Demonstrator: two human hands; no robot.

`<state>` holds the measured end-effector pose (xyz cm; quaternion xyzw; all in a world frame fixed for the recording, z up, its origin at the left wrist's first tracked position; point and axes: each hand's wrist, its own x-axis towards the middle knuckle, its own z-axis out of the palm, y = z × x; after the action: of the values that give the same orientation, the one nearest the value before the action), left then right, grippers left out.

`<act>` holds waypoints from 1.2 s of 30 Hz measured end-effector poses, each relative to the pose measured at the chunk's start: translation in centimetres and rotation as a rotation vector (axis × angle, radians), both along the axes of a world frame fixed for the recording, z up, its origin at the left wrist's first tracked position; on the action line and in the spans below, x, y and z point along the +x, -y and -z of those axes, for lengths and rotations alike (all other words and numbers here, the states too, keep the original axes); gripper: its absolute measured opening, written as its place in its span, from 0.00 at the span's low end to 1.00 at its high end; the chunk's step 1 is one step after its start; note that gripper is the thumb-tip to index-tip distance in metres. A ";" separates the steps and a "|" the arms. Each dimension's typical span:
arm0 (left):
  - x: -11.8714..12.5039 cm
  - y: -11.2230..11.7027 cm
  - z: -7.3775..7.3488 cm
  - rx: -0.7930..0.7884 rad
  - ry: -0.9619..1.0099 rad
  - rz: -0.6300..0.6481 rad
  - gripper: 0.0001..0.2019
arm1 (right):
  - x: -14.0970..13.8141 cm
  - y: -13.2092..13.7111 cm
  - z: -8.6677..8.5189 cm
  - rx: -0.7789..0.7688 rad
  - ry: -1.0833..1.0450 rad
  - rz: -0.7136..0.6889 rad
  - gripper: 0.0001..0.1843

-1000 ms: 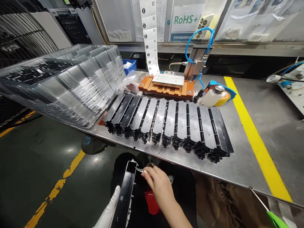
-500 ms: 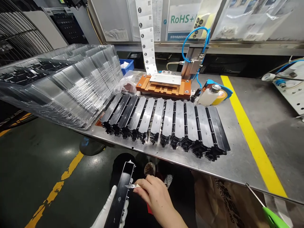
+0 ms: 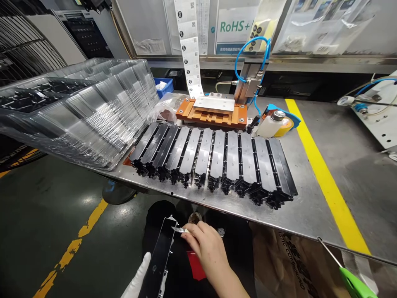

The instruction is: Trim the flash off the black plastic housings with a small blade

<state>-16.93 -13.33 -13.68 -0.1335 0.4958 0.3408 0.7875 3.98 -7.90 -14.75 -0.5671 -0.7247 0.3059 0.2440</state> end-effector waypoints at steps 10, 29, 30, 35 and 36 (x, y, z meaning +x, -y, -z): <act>-0.8 -0.1 -0.1 -0.043 0.113 0.044 0.16 | 0.6 -0.3 3.0 -0.304 -0.001 0.094 0.22; -1.5 -0.7 0.5 0.029 -0.046 -0.081 0.20 | -1.8 0.6 -3.1 -0.447 -0.232 -0.089 0.16; -1.5 -0.7 0.5 0.025 -0.053 -0.062 0.19 | -1.7 0.9 -3.2 -0.441 -0.211 -0.163 0.16; -1.7 -0.4 0.6 0.043 -0.055 0.010 0.15 | -1.3 1.9 -3.8 -0.488 -0.219 -0.333 0.15; -1.7 -0.3 0.5 0.031 -0.051 0.013 0.14 | -1.3 1.8 -3.9 -0.489 -0.221 -0.266 0.16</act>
<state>-18.59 -13.07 -14.23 -0.1093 0.5113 0.3465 0.7788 2.70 -9.66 -10.81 -0.4722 -0.6665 0.5608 0.1354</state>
